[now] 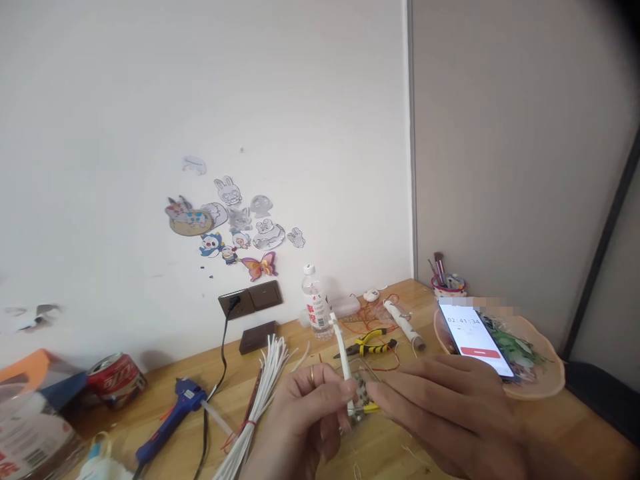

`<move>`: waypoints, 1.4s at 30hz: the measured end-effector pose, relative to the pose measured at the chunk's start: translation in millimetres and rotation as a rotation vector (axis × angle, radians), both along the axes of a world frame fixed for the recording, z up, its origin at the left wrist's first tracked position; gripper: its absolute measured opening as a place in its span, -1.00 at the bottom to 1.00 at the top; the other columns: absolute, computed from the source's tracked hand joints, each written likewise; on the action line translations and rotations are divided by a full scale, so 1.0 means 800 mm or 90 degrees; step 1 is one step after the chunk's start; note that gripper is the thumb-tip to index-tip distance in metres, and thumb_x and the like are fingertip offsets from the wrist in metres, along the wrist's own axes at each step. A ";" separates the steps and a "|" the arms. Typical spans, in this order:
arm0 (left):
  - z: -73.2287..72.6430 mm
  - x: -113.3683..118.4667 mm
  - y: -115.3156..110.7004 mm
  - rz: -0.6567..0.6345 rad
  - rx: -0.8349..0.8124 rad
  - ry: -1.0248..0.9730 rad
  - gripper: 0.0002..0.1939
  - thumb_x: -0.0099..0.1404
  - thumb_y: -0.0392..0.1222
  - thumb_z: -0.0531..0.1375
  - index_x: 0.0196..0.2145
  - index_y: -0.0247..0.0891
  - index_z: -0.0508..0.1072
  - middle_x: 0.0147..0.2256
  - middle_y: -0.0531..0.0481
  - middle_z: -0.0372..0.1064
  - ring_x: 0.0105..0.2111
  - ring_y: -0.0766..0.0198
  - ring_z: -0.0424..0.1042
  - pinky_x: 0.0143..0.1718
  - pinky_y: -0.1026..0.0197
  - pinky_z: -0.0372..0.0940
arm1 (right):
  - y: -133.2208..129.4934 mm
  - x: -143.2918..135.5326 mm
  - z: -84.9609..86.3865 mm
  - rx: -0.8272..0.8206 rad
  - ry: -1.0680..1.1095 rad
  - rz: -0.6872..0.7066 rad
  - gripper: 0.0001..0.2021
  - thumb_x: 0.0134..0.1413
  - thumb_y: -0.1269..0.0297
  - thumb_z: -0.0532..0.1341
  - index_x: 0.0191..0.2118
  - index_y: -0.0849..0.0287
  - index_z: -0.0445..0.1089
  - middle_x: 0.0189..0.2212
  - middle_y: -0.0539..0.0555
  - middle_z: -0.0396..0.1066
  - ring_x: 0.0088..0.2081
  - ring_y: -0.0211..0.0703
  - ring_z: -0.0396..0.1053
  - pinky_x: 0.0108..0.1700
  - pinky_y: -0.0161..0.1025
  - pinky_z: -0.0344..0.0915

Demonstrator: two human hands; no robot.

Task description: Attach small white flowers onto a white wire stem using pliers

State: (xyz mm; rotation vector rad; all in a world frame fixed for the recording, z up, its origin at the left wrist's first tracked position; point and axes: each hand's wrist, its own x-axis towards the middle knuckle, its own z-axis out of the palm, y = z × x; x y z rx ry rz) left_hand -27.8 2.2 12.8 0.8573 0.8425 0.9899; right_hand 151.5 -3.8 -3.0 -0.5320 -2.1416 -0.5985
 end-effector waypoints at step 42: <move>0.001 -0.002 0.008 0.030 0.044 0.043 -0.74 -0.21 -0.19 0.34 -0.82 -0.36 0.37 -0.81 0.05 0.30 -0.79 0.50 0.18 -0.71 0.43 0.03 | -0.003 -0.002 0.003 -0.029 0.013 -0.002 -0.76 0.15 0.45 -0.02 -0.13 0.25 0.32 -0.33 0.03 0.45 -0.28 -0.24 0.33 -0.34 -0.28 0.22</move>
